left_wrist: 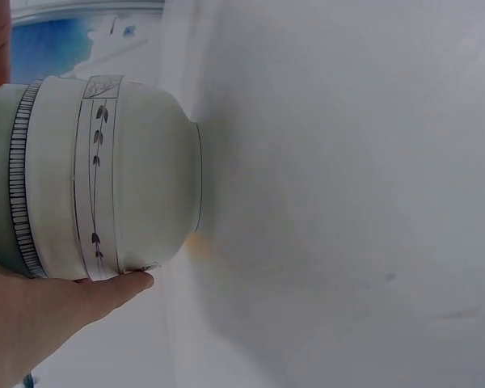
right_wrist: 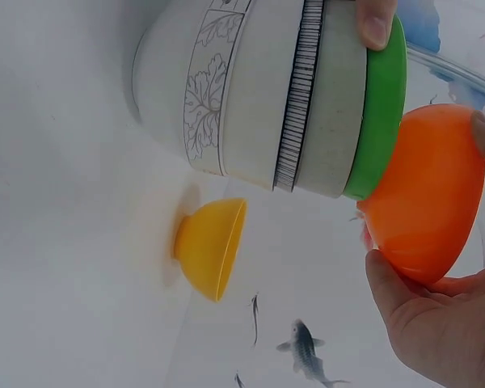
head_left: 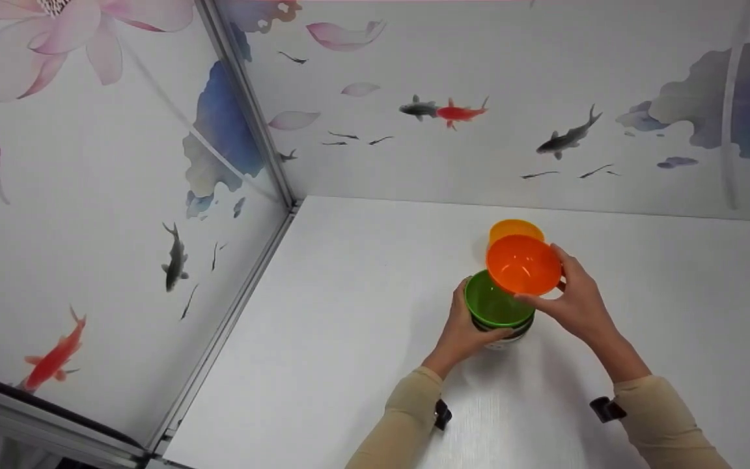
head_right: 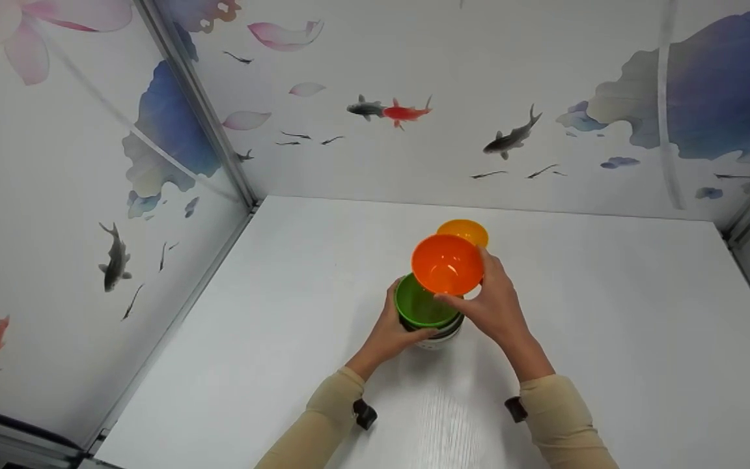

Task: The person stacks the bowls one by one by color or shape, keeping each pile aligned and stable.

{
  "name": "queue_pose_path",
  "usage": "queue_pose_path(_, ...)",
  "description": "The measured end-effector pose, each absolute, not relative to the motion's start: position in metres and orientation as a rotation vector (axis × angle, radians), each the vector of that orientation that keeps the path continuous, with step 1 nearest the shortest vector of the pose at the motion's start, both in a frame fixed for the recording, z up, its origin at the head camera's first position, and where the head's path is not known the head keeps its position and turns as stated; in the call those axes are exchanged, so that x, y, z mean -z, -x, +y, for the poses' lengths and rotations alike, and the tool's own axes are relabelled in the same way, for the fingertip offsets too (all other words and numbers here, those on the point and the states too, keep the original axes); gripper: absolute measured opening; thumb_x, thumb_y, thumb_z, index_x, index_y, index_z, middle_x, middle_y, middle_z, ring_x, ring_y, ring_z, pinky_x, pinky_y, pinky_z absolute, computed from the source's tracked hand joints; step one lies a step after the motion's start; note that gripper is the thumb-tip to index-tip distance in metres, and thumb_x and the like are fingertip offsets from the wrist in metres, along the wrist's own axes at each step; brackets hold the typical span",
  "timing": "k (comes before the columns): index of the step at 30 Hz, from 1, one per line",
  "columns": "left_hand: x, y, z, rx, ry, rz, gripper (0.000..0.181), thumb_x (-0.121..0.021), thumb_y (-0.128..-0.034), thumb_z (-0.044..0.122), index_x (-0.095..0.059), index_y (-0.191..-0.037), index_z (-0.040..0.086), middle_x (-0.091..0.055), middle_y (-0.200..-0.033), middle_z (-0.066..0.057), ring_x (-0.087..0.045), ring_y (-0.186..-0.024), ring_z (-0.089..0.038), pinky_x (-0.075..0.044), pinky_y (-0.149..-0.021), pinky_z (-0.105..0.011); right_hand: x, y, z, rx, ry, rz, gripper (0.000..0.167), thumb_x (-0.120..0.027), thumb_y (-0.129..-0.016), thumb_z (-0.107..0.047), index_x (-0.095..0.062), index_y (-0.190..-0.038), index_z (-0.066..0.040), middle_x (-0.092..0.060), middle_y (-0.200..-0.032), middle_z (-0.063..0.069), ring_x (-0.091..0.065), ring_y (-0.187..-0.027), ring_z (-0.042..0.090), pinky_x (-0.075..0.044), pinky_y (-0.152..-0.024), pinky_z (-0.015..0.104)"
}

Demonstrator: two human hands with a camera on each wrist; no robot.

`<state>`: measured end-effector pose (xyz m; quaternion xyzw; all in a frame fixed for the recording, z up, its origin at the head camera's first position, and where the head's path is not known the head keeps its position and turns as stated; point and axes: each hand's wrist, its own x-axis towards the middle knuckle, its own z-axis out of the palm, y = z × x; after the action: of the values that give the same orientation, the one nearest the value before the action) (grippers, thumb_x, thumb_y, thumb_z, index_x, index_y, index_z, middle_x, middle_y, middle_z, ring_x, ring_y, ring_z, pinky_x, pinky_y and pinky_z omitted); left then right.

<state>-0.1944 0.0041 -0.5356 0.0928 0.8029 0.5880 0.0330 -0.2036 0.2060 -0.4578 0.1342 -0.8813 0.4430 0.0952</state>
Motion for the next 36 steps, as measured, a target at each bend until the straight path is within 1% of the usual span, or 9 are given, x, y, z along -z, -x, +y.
queue_pose_path(4,0.536,0.194,0.004,-1.820,-0.292,2.468,0.107,-0.084,-0.0789,0.036,-0.012,-0.156,0.020,-0.036,-0.150,0.011,-0.038,-0.136,-0.006,-0.041,-0.115,-0.031,0.459,0.203,0.203,-1.330,-0.417,-2.613,0.102,-0.084,-0.080,-0.034,-0.025,-0.154,0.004,-0.043,-0.146,0.027,-0.048,-0.128,0.044,-0.047,-0.101,0.063)
queue_pose_path(7,0.535,0.193,0.004,-1.830,-0.296,2.460,0.107,-0.084,-0.0790,0.036,-0.012,-0.156,0.021,-0.036,-0.150,0.013,-0.039,-0.135,-0.005,-0.040,-0.116,-0.031,0.462,0.202,0.201,-1.333,-0.431,-2.608,0.101,-0.085,-0.079,-0.033,-0.027,-0.154,0.003,-0.045,-0.144,0.026,-0.049,-0.127,0.043,-0.048,-0.101,0.063)
queue_pose_path(12,0.536,0.193,0.004,-1.820,-0.328,2.472,0.106,-0.083,-0.0801,0.036,-0.011,-0.156,0.020,-0.035,-0.150,0.012,-0.039,-0.134,-0.005,-0.039,-0.117,-0.033,0.466,0.201,0.198,-1.348,-0.466,-2.589,0.099,-0.086,-0.078,-0.033,-0.030,-0.154,-0.002,-0.050,-0.141,0.022,-0.051,-0.126,0.040,-0.048,-0.101,0.064)
queue_pose_path(17,0.534,0.194,0.004,-1.814,-0.298,2.471,0.105,-0.083,-0.0799,0.037,-0.012,-0.156,0.026,-0.035,-0.151,0.011,-0.039,-0.134,-0.005,-0.038,-0.118,-0.034,0.470,0.200,0.196,-1.352,-0.497,-2.595,0.099,-0.086,-0.077,-0.035,-0.031,-0.154,-0.005,-0.050,-0.142,0.019,-0.050,-0.128,0.038,-0.046,-0.103,0.064)
queue_pose_path(19,0.534,0.193,0.004,-1.816,-0.272,2.461,0.104,-0.083,-0.0796,0.037,-0.013,-0.155,0.029,-0.035,-0.151,0.012,-0.039,-0.134,-0.005,-0.039,-0.118,-0.035,0.472,0.199,0.195,-1.342,-0.502,-2.610,0.100,-0.086,-0.077,-0.035,-0.031,-0.154,-0.005,-0.049,-0.143,0.019,-0.050,-0.129,0.038,-0.046,-0.104,0.064)
queue_pose_path(23,0.533,0.193,0.005,-1.819,-0.251,2.452,0.103,-0.084,-0.0793,0.037,-0.014,-0.155,0.031,-0.035,-0.152,0.010,-0.039,-0.136,-0.007,-0.039,-0.118,-0.036,0.473,0.198,0.194,-1.316,-0.509,-2.641,0.102,-0.086,-0.077,-0.034,-0.029,-0.154,-0.001,-0.048,-0.145,0.021,-0.049,-0.130,0.040,-0.045,-0.105,0.063)
queue_pose_path(25,0.533,0.193,0.006,-1.813,-0.249,2.458,0.103,-0.084,-0.0794,0.037,-0.014,-0.154,0.031,-0.034,-0.154,0.009,-0.038,-0.138,-0.008,-0.040,-0.118,-0.036,0.475,0.198,0.193,-1.307,-0.515,-2.646,0.102,-0.087,-0.077,-0.035,-0.029,-0.154,0.000,-0.048,-0.145,0.021,-0.050,-0.130,0.040,-0.046,-0.104,0.063)
queue_pose_path(31,0.533,0.193,0.005,-1.802,-0.268,2.481,0.103,-0.084,-0.0798,0.035,-0.014,-0.155,0.029,-0.032,-0.157,0.006,-0.037,-0.142,-0.011,-0.038,-0.119,-0.037,0.478,0.196,0.193,-1.312,-0.560,-2.633,0.101,-0.086,-0.077,-0.036,-0.031,-0.153,-0.001,-0.051,-0.143,0.019,-0.052,-0.128,0.037,-0.046,-0.105,0.062)
queue_pose_path(36,0.532,0.194,0.006,-1.816,-0.268,2.481,0.103,-0.084,-0.0792,0.036,-0.015,-0.155,0.028,-0.032,-0.157,0.007,-0.036,-0.143,-0.010,-0.037,-0.119,-0.037,0.480,0.195,0.192,-1.285,-0.573,-2.645,0.099,-0.086,-0.077,-0.037,-0.033,-0.153,-0.002,-0.052,-0.142,0.018,-0.054,-0.126,0.036,-0.049,-0.103,0.059)
